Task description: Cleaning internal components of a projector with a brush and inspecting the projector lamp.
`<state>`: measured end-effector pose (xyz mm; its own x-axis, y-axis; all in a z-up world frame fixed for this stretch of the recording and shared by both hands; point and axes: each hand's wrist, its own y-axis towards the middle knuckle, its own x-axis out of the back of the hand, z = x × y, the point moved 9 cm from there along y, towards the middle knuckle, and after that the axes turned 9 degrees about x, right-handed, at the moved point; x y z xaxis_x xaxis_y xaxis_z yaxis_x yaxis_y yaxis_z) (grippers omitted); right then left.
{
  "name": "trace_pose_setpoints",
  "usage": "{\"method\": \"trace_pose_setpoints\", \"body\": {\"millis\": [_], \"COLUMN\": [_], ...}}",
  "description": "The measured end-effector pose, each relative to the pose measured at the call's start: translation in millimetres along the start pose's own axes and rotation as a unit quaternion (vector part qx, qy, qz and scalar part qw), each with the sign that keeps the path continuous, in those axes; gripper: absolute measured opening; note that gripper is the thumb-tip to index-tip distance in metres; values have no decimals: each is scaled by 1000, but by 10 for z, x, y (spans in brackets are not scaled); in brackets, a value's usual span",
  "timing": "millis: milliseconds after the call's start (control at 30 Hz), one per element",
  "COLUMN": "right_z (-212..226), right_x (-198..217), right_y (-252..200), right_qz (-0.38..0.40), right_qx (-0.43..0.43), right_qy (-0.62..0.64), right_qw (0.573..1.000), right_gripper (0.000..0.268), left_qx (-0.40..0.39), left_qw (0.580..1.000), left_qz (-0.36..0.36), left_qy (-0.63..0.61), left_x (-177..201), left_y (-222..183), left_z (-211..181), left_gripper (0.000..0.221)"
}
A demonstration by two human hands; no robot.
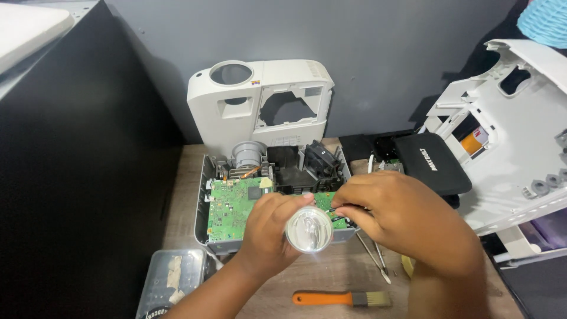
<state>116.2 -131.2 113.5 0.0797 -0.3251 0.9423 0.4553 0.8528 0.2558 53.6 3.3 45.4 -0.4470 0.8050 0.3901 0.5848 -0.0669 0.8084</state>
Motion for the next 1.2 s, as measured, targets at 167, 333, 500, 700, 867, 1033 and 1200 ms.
{"method": "trace_pose_setpoints", "body": {"millis": [167, 333, 500, 700, 867, 1033, 1200], "right_z": [52, 39, 39, 5, -19, -97, -95], "right_x": [54, 58, 83, 77, 50, -24, -84], "right_y": [1, -33, -37, -50, -34, 1, -16], "right_qz": [-2, -13, -15, -17, -21, 1, 16], "right_qx": [5, 8, 17, 17, 30, -9, -18], "right_qy": [-8, -4, 2, 3, -6, -24, -30], "right_qw": [1000, 1000, 1000, 1000, 999, 1000, 999], "right_gripper": [18, 16, 14, 14, 12, 15, 16], "left_qx": [-21, -3, -7, 5, 22, 35, 38], "left_qw": [998, 997, 996, 996, 997, 997, 996], "left_qz": [-20, -21, -20, -4, 8, -5, -7], "left_qy": [55, 77, 90, 85, 75, 68, 77], "left_x": [56, 29, 30, -48, -79, -46, -59], "left_y": [51, 61, 103, 65, 65, 73, 46], "left_z": [-122, -99, -146, -71, 3, 34, 46], "left_gripper": [39, 42, 49, 51, 43, 60, 57]}}
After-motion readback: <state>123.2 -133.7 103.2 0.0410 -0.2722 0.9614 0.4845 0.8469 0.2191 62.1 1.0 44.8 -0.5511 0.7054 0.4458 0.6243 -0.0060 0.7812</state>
